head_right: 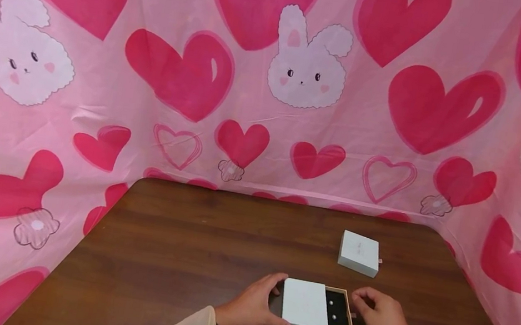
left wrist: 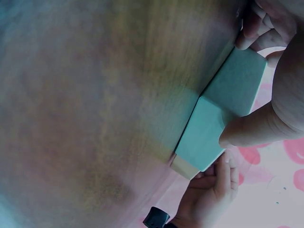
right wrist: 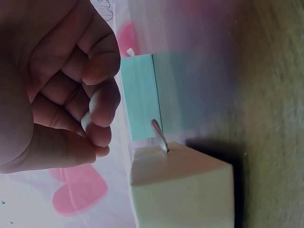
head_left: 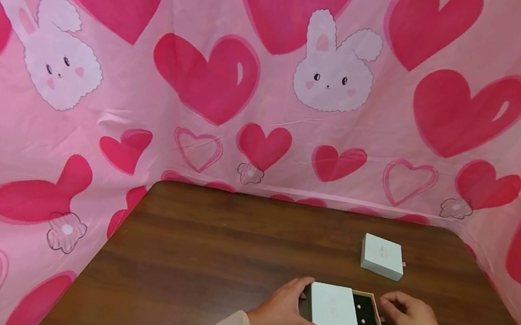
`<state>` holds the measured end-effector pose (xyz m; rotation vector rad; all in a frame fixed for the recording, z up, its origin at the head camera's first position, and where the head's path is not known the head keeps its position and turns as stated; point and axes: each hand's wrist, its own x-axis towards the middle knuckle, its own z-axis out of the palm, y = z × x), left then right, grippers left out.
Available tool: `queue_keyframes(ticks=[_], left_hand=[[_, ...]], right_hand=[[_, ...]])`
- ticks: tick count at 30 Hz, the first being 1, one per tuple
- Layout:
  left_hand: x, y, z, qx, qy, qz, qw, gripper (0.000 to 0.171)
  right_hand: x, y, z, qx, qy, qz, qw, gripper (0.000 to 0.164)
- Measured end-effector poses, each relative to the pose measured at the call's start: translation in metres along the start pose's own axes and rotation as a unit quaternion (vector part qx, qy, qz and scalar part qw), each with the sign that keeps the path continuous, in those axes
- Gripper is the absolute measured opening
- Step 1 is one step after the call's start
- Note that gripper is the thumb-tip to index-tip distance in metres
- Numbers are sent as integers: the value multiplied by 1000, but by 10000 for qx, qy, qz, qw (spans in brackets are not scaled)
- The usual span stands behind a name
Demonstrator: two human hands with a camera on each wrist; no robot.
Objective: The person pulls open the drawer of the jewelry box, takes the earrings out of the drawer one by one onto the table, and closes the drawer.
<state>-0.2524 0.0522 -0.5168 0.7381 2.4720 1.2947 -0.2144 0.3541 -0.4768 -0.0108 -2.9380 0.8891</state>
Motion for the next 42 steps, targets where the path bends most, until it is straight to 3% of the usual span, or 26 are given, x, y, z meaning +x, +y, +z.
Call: queue_keyframes(ticks=[13,23,42], left_hand=[[2,-2,0,-22,-68,-55,10000,97],[1,-1,0,27,-42,6,10000,96],[0,-1,0,24,14,94,10000,94]], right_hand=[[5,-10,0,108,-25,-82,9999,14],[6,-17,1,571,-295,243,9976,15],[6,-23,6,381,-327,138,9986,17]])
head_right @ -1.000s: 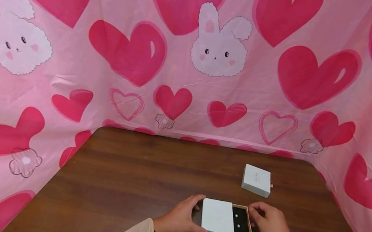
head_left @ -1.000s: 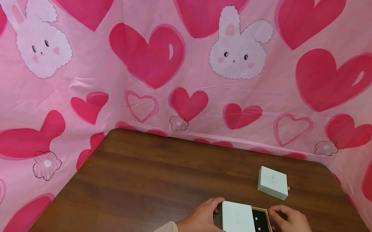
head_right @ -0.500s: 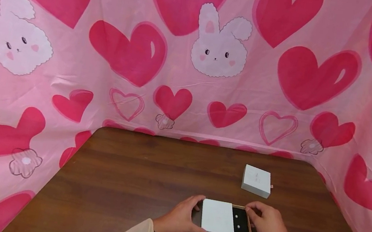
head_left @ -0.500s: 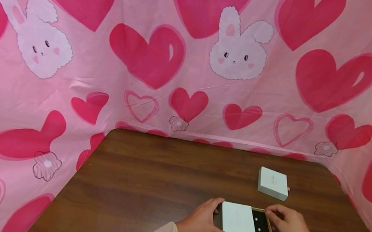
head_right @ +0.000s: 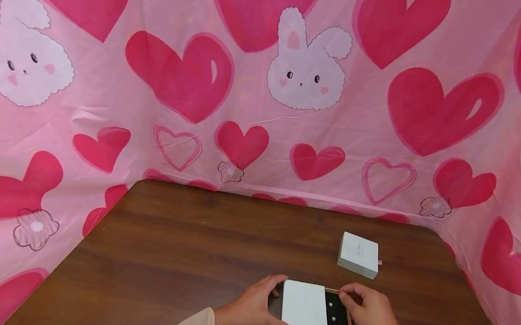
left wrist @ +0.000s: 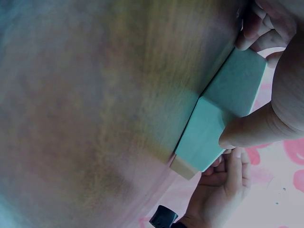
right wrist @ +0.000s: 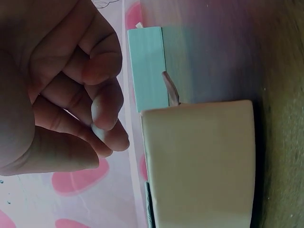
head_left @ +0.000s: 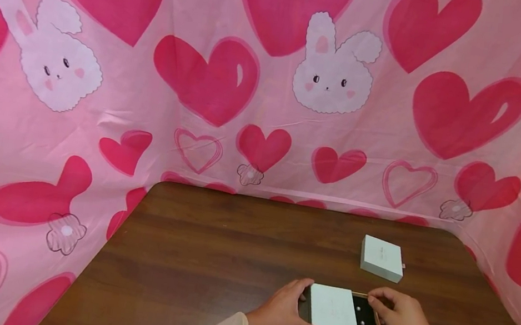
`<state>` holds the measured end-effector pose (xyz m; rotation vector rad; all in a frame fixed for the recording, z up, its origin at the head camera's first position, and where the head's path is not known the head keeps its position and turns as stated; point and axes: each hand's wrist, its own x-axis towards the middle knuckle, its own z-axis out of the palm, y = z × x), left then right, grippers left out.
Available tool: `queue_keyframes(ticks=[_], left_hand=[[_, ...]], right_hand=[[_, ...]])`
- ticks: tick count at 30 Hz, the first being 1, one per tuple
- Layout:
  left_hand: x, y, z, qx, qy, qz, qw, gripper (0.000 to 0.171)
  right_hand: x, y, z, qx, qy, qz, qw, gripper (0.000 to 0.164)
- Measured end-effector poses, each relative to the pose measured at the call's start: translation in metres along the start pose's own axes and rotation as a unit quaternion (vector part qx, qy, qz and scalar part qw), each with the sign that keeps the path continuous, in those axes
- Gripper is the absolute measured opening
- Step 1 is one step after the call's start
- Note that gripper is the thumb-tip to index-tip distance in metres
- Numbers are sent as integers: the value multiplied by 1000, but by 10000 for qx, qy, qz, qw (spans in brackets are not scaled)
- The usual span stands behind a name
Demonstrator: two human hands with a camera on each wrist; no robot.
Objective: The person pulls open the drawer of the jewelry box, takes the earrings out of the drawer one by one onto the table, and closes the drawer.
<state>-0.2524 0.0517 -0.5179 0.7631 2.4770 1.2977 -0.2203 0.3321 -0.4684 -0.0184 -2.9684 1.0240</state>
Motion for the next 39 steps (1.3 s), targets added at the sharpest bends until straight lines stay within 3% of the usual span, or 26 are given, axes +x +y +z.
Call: queue_keyframes(ticks=[22,39], left_hand=[[1,-2,0,-63,-115,-94,9999,93],[0,-3,1,-162,-96,-36,9998,95]], right_hand=[[1,-2,1,-297,-97,-94,9995,17],[-2,-11,8,-216,-52,-269,9994,14]])
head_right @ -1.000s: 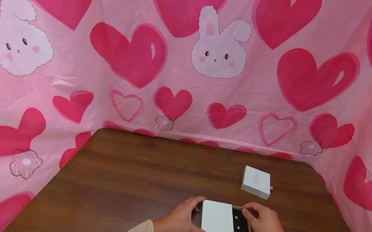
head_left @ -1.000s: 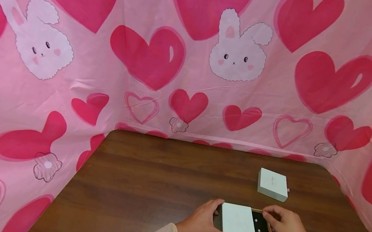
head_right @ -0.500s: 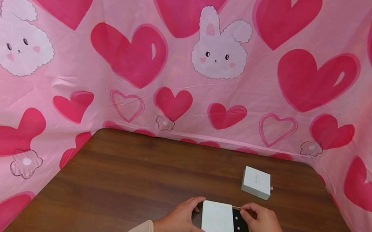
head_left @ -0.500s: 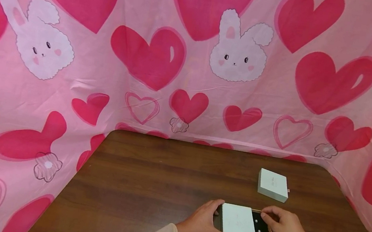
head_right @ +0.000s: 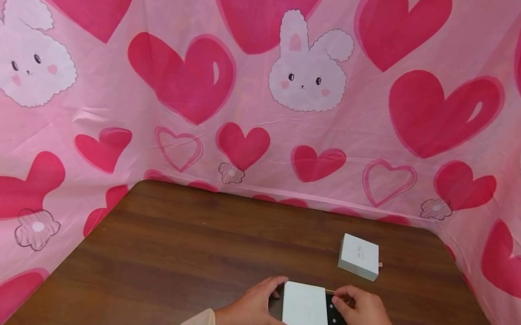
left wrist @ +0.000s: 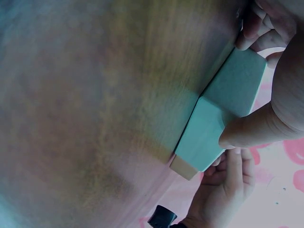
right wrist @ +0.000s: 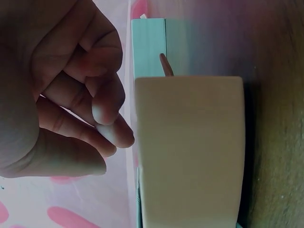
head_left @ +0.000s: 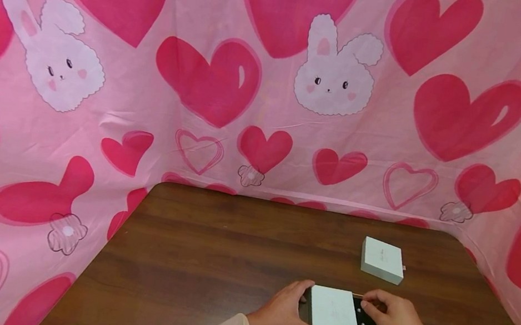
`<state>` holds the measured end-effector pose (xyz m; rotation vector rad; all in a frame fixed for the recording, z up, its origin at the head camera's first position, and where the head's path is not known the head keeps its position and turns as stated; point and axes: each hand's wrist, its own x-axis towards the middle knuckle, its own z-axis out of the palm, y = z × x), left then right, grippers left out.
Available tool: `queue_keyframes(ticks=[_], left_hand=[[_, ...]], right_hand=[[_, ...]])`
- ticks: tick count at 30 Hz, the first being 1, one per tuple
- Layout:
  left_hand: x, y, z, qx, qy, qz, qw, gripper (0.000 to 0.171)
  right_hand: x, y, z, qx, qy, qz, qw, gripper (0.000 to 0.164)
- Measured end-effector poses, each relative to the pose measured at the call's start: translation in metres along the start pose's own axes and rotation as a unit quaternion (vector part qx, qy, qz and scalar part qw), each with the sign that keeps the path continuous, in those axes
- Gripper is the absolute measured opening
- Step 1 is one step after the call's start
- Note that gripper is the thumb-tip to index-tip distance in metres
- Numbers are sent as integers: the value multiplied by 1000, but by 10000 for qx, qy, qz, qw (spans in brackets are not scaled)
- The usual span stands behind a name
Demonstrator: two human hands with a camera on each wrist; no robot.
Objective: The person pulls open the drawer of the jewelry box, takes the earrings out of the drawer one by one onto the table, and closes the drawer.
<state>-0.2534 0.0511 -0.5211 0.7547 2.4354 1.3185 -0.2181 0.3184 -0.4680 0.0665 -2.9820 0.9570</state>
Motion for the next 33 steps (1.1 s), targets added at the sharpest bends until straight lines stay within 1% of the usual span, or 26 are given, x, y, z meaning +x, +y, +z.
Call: queue_keyframes(ticks=[12,33], left_hand=[[1,-3,0,-5,-38,15,10000,94],[1,0,0,23,-28,-54,10000,94]], right_hand=[[2,-2,2,-22,-138,52,9999,16],[4,-5,9,-206,-224,-199,9993,13]])
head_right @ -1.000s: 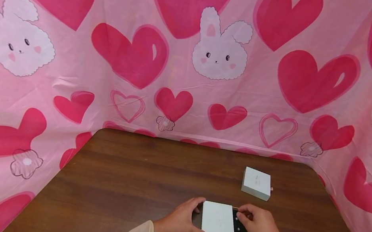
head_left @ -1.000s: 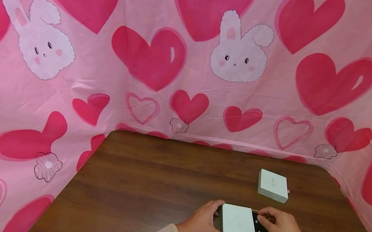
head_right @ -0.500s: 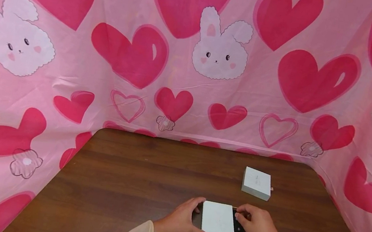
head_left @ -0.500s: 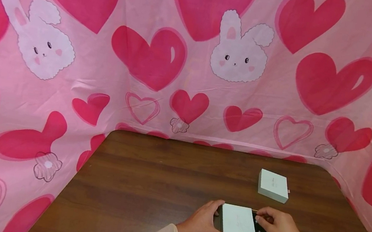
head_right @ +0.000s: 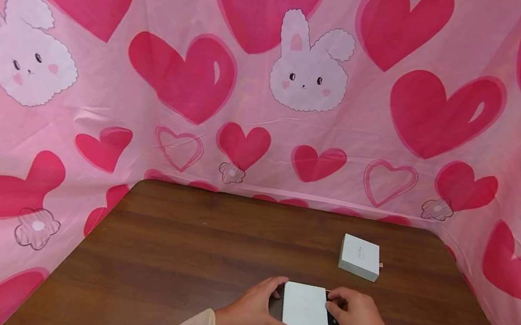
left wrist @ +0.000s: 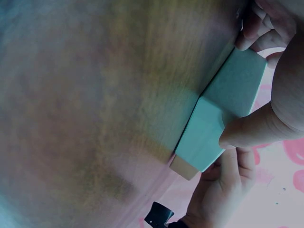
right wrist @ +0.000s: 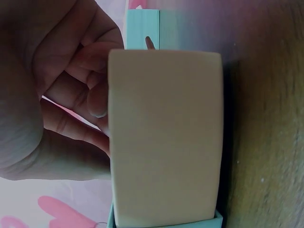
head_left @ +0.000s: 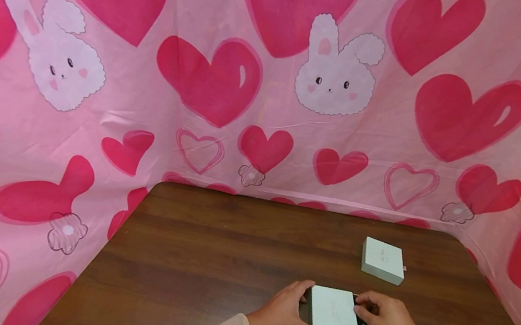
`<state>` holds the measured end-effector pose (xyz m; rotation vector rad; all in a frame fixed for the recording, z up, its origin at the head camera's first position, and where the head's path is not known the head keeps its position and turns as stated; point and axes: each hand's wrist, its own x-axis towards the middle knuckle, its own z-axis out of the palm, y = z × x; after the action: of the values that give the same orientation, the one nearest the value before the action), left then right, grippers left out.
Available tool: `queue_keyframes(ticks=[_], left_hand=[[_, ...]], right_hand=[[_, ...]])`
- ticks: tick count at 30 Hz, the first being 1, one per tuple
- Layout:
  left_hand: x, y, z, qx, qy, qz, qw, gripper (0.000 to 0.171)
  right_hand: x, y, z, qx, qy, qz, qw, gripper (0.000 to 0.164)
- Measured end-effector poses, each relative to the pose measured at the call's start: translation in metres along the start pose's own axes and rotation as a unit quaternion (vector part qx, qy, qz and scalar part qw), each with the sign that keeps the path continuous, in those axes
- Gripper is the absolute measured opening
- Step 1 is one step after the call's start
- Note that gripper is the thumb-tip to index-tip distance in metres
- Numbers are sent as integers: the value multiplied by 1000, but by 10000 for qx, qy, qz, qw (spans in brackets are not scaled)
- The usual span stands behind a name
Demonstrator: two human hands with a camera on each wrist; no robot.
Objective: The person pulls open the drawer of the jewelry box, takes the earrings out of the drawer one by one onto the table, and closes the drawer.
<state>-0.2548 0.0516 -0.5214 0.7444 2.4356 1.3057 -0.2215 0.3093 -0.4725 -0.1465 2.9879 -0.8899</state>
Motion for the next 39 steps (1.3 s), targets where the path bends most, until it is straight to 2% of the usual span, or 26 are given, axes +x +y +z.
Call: queue_keyframes(ticks=[22,31,39], left_hand=[[0,0,1,166,86,81,9998,95],[0,0,1,134,84,54,9999,95],[1,-1,1,110,89,35,9999,95]], right_hand=[[-1,2,1,-169,66,-57,9998,11],[-1,4,0,-372,167,-174,9990,17],[0,4,-2,-528,48,-147,9985,20]])
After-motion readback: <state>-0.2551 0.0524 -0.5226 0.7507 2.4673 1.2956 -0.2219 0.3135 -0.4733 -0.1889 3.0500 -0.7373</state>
